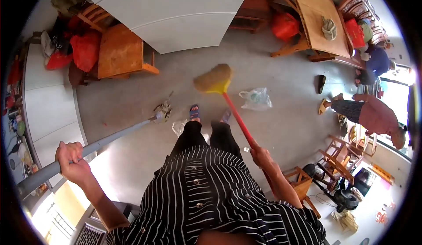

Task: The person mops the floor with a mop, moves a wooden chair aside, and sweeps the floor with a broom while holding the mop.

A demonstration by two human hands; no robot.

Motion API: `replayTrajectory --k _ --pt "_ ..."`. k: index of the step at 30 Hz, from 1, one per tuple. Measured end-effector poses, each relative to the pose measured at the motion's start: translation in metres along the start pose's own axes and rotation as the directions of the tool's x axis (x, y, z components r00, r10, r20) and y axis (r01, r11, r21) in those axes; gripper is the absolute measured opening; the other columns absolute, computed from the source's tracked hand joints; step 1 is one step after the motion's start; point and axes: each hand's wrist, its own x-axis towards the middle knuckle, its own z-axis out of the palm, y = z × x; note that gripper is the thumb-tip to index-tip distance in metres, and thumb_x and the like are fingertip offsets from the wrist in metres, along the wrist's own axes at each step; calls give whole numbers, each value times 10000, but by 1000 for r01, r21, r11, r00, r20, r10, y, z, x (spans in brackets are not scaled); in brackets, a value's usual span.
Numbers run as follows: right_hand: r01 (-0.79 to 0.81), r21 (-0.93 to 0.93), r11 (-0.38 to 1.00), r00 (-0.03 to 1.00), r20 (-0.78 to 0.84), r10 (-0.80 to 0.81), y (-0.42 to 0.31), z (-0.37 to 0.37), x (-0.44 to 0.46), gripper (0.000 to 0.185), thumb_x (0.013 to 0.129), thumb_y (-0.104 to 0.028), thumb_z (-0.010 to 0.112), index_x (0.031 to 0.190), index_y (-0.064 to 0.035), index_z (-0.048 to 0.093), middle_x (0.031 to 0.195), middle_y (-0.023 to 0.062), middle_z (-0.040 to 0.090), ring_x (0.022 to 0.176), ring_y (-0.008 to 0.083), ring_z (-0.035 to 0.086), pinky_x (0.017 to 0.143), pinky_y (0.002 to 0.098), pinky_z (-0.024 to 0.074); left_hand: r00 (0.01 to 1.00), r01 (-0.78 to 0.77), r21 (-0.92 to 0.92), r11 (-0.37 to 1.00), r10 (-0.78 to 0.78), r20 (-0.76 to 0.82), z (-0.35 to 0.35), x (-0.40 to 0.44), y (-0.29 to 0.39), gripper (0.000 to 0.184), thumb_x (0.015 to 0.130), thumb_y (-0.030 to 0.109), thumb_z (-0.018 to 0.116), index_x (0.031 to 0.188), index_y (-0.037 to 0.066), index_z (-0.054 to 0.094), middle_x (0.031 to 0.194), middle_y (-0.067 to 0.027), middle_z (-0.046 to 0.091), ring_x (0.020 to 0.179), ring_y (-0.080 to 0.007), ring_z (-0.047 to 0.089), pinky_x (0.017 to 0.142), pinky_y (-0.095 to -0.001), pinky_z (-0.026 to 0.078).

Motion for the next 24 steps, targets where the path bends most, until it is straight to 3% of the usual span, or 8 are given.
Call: replayTrajectory --k 2,6,9,14,16,18,21,24 --pt "30 41 999 994 101 -34 -33 4 39 556 852 -200 472 1368 -245 271 836 288 595 781 475 569 690 539 446 1000 -3 6 1000 3 -18 -1 1 0 390 855 100 471 509 114 291 463 8 238 457 -114 241 549 -296 297" --pt "480 -197 855 862 -73 -501 -62 65 175 437 841 -171 466 1265 -132 368 891 209 626 824 397 608 666 508 478 999 8 53 999 -6 -31 3 -2 -5 396 856 98 472 503 114 293 458 6 244 450 -114 245 543 -294 305" --pt "380 -403 832 915 34 -402 -112 60 237 432 794 -137 510 1215 -66 441 952 110 648 794 303 639 661 420 516 1000 -7 95 995 5 22 3 -4 -8 394 861 97 457 501 112 298 456 3 250 451 -116 255 546 -297 312" --pt "518 -576 632 700 -139 -701 -14 78 244 474 791 -163 506 1248 -64 424 930 136 637 796 324 627 698 418 512 998 -2 91 996 -4 66 5 -2 -6 392 867 99 437 502 112 296 464 7 240 456 -114 252 549 -293 302" --pt "160 -384 909 978 -64 -199 4 62 196 510 825 -197 488 1305 -91 349 976 208 604 904 361 599 772 455 481 996 19 61 998 -25 91 1 5 -11 397 863 110 443 499 115 286 470 6 239 462 -113 247 556 -292 297" --pt "-7 -277 961 1000 27 15 33 53 147 522 858 -234 470 1336 -133 287 993 249 580 929 391 573 819 486 447 993 34 31 999 -37 109 5 13 -15 400 861 115 445 497 117 281 471 5 239 466 -114 250 560 -293 298" --pt "-83 -249 965 994 -88 63 91 62 84 492 855 -231 482 1296 -108 302 869 255 606 860 456 565 774 533 446 994 15 -18 1000 -13 112 21 20 -16 401 858 122 447 498 118 271 468 4 232 468 -121 239 561 -294 297" --pt "-178 -130 975 983 -66 171 113 49 43 382 855 -197 471 1218 -92 410 730 211 608 656 383 611 578 479 497 990 26 -87 996 -13 142 29 27 -10 410 876 160 432 505 124 261 474 8 240 485 -123 245 581 -299 299"
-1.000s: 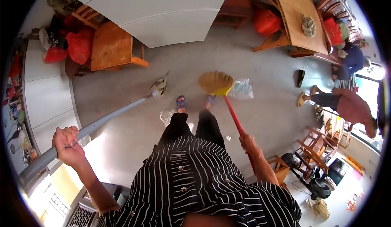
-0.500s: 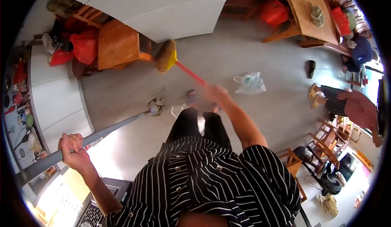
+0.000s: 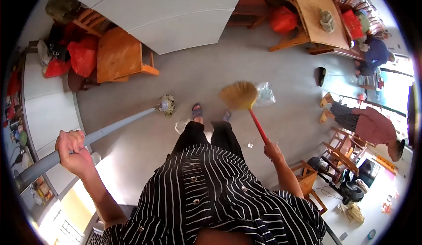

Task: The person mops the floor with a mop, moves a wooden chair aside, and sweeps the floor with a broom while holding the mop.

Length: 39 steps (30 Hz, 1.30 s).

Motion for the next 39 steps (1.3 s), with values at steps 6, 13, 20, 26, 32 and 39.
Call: replayTrajectory --k 6,13,20,26,32,39 --pt "-69 366 928 994 -53 95 -25 -54 -89 299 873 -183 456 1156 -86 468 589 136 551 432 246 562 358 381 453 994 -56 -217 975 76 84 28 8 25 380 899 179 384 550 140 239 482 7 252 502 -122 254 607 -296 291" --pt "206 390 898 923 -382 -45 -62 -70 71 441 826 -136 485 1250 -112 367 804 269 589 760 472 555 625 537 420 919 -52 -270 962 152 364 74 14 20 334 895 167 381 581 133 272 511 -1 278 521 -131 268 641 -310 322" --pt "65 459 886 986 -164 13 -92 -111 231 294 844 -189 427 1110 -64 423 831 260 604 751 437 584 658 523 465 977 -119 33 992 111 183 180 -1 -53 220 870 112 475 665 39 442 665 -54 412 721 -205 433 830 -391 371" --pt "3 340 940 985 -164 56 14 -16 166 369 839 -185 447 1191 -104 366 869 272 600 798 458 568 714 566 430 965 -45 -68 997 61 254 224 -7 -55 331 893 202 458 609 121 310 593 -6 292 628 -147 297 731 -351 349" --pt "-162 394 905 984 -10 180 95 -25 34 423 816 -171 486 1217 -62 402 819 260 603 750 430 583 657 508 472 969 -66 -81 995 83 233 257 -15 -64 376 865 158 474 559 127 257 568 12 227 579 -130 237 607 -307 270" --pt "-248 716 653 929 -16 370 103 -99 5 378 849 -226 489 1217 -141 477 817 255 597 722 431 580 617 491 469 957 -116 -98 988 138 255 293 -35 -71 394 856 153 486 536 132 256 533 28 218 533 -108 246 574 -286 269"
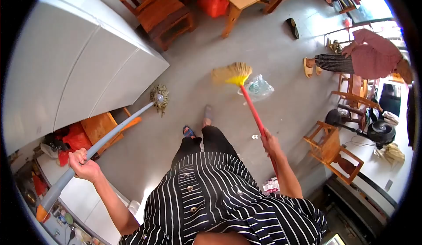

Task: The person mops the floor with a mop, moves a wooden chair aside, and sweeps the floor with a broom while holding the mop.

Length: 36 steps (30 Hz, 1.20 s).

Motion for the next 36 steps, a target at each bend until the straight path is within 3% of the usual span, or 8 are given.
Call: replayTrajectory --k 5,10,11,13,17,24,31,36 --pt "342 -164 925 865 -330 -378 -13 1 165 303 898 -281 423 1070 -51 521 660 217 598 544 372 602 463 472 482 995 -23 75 997 15 101 40 -13 4 393 855 120 479 528 134 262 515 27 249 518 -103 255 551 -280 273" --pt "272 -140 952 886 -350 -305 -44 -14 315 249 876 -223 427 1005 -23 503 783 241 610 604 411 590 501 493 473 985 -58 122 991 37 167 68 -21 -1 388 863 118 464 532 128 262 501 26 252 498 -100 268 525 -270 263" --pt "59 49 997 974 -221 -46 -74 -35 286 252 878 -224 414 1014 -34 507 744 218 613 540 367 595 452 462 478 981 -67 135 989 41 191 75 -21 -3 388 865 120 461 533 127 261 500 25 253 495 -101 270 524 -269 264" --pt "58 179 982 990 -138 -33 -68 -44 263 267 879 -208 389 1033 -18 496 743 209 626 531 363 610 442 471 484 973 -80 136 987 48 224 88 -21 -8 386 867 120 455 534 128 260 499 25 253 493 -101 274 524 -268 270" --pt "-22 4 1000 987 -159 22 24 17 225 267 862 -201 393 1064 -52 482 946 268 590 910 441 555 758 519 456 954 -81 137 987 37 297 108 -11 -21 376 875 127 441 547 131 258 511 21 254 512 -106 284 554 -277 299" --pt "-91 71 993 972 -209 104 140 141 22 290 867 -234 451 1132 -118 448 856 260 601 681 449 581 558 510 489 836 -121 10 993 97 540 146 0 -38 381 884 104 465 557 118 271 533 29 254 502 -101 256 510 -270 276" --pt "-578 407 707 805 144 576 58 195 -164 340 850 -221 442 1158 -78 463 674 161 561 474 275 547 362 400 447 773 -85 -109 990 135 619 121 33 -38 371 868 58 480 568 105 267 513 27 260 485 -93 242 491 -263 267" --pt "-262 354 898 911 -216 351 -5 271 -226 437 862 -201 436 1295 -170 398 768 245 588 658 396 574 585 468 468 717 8 -130 991 85 691 91 58 -34 368 868 53 480 575 101 263 529 22 258 508 -105 251 504 -274 261"
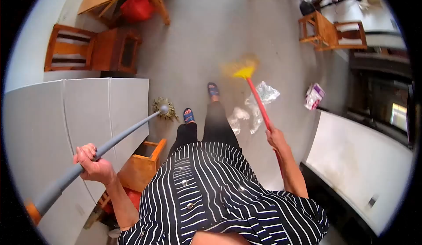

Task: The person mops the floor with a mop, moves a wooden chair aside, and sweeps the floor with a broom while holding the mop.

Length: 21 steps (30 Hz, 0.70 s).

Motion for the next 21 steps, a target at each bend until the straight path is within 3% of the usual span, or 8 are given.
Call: replayTrajectory --k 1,3,4,5,11,14,17,21 --pt "17 68 998 1000 -27 -16 -7 16 -7 469 861 -197 436 1322 -195 348 831 281 583 781 441 557 704 479 438 1000 3 -20 1000 -2 31 -5 -1 0 367 868 54 480 575 101 263 533 20 259 513 -107 255 508 -277 261" --pt "15 109 994 998 59 -21 -25 48 6 480 869 -229 400 1340 -218 309 859 295 581 816 460 556 712 498 437 997 46 -26 999 -44 70 -9 -1 1 361 864 53 481 568 100 281 541 14 276 528 -114 275 532 -281 282" --pt "230 189 955 971 -102 -214 -32 71 17 487 868 -233 392 1345 -226 293 826 306 574 789 476 553 690 517 433 995 58 -28 998 -55 81 -7 -1 2 358 863 52 481 566 101 286 541 13 280 530 -116 279 537 -280 287" --pt "103 229 968 990 73 -123 -46 85 36 464 858 -211 411 1314 -209 322 809 291 579 776 472 557 671 527 427 994 68 -26 997 -65 91 -7 -4 4 356 861 51 482 565 101 292 542 11 284 531 -117 283 543 -280 292" --pt "193 4 981 981 28 -193 -127 154 107 264 844 -167 427 1082 -78 499 847 190 625 797 372 607 643 484 480 983 57 -36 998 -50 177 -5 -11 1 339 849 28 488 565 102 318 539 6 281 533 -121 294 547 -283 294" --pt "96 58 994 990 96 -101 -102 174 107 249 853 -160 414 1062 -76 520 863 176 630 815 358 612 673 477 487 974 42 -56 998 -28 223 -7 -13 0 348 840 27 501 565 109 304 535 11 267 530 -120 286 544 -282 288" --pt "139 -24 990 990 -6 -139 -25 164 62 254 865 -152 399 1078 -81 516 882 166 632 825 352 614 681 473 490 975 49 -70 996 -33 218 -11 -24 -2 360 834 34 515 566 117 289 531 17 255 526 -119 280 542 -281 284" --pt "-103 -92 990 995 -3 103 67 128 -9 261 856 -143 397 1087 -93 507 929 160 627 857 358 605 712 483 476 980 20 -86 996 -3 199 -10 -40 4 365 844 31 509 565 120 291 529 23 258 520 -114 277 539 -278 288"
